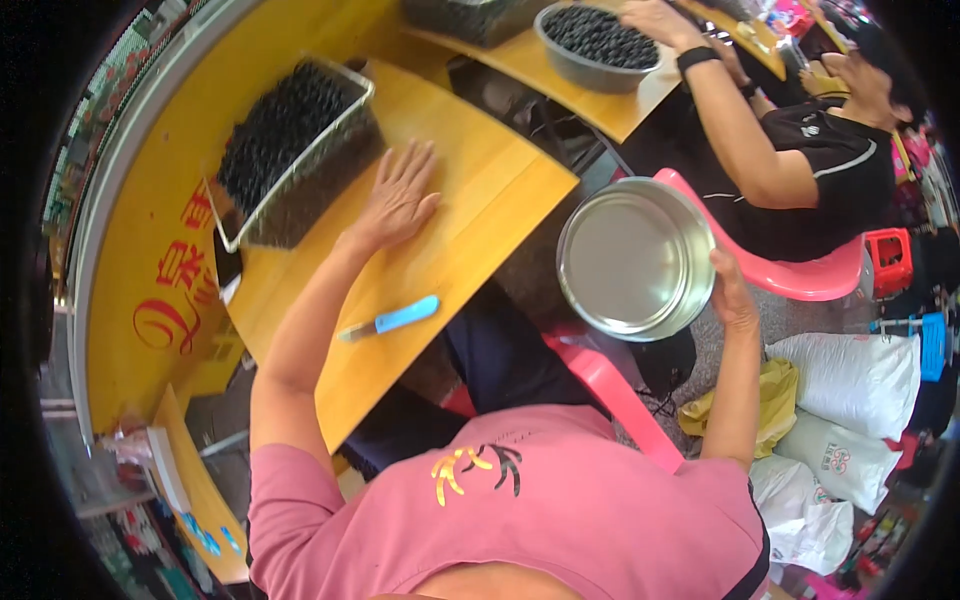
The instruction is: Trim the stems of black berries using a small knife and sort them into containers.
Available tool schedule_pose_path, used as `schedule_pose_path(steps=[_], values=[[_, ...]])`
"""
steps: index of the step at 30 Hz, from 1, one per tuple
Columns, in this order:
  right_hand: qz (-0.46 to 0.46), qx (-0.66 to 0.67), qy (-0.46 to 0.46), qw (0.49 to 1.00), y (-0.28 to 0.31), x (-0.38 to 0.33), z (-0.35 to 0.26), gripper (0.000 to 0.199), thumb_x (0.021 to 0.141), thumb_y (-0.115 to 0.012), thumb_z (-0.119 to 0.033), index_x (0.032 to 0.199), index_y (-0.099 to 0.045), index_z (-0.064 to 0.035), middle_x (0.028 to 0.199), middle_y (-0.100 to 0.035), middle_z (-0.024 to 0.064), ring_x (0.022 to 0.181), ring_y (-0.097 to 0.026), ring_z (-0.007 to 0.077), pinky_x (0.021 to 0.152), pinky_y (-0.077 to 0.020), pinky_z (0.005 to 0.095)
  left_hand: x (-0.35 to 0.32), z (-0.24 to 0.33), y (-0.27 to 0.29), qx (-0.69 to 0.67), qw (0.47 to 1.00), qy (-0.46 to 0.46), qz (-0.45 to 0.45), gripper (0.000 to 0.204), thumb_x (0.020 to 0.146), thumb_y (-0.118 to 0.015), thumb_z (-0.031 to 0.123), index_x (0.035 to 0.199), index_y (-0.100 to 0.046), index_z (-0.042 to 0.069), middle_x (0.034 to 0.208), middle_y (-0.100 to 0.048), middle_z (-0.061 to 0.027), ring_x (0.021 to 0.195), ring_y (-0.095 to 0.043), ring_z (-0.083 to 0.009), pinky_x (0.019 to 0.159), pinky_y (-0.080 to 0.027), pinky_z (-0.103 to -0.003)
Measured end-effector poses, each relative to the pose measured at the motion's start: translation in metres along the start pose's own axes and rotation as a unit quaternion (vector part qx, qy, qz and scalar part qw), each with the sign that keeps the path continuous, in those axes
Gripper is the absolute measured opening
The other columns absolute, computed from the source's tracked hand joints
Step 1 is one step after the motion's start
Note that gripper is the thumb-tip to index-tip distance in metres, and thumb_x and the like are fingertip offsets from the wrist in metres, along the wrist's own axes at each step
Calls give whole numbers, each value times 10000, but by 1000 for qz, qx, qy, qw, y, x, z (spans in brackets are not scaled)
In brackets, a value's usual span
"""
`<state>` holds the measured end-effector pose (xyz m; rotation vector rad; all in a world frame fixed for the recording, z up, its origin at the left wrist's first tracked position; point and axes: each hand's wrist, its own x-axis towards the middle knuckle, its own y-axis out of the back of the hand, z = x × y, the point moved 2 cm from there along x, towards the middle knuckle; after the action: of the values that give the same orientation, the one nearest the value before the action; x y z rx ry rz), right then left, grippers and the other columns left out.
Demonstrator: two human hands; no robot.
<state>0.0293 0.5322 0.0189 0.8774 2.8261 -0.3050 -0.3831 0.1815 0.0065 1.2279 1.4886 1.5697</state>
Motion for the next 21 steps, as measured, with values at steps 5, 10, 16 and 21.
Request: schedule_pose_path(steps=[5,10,16,21], values=[[3,15,6,1000,13,13,9,567,937,-612,-394,1338,-558,4,1273,-630,83,1162,-582,193,1030,-432,361,-43,9,4,-109,989,-85,-53,683,1023,-346,459,1516,-304,-11,1620,-234,-156,1524,-118,-304,1241,-30,-477],[-8,22,15,1000,-11,24,7,510,963,-597,-375,1311,-584,-4,1246,-644,58,1142,-589,172,1017,-446,348,-75,-16,13,-22,1000,10,-4,691,1025,-337,495,1523,-308,16,1612,-255,-145,1524,-117,-299,1241,-37,-479],[-54,54,23,997,-63,39,-12,453,983,-571,-353,1284,-600,-15,1200,-664,58,1096,-610,166,985,-467,338,-141,-9,56,-81,988,87,98,543,975,-565,319,1432,-458,47,1497,-431,-163,1430,-333,-345,1188,-249,-487],[-87,41,67,993,-104,74,-48,429,996,-558,-323,1294,-582,-15,1212,-658,65,1105,-614,174,998,-471,342,-195,-12,93,-188,943,144,235,421,877,-660,33,1291,-593,71,1306,-585,-153,1207,-552,-361,1012,-460,-436]])
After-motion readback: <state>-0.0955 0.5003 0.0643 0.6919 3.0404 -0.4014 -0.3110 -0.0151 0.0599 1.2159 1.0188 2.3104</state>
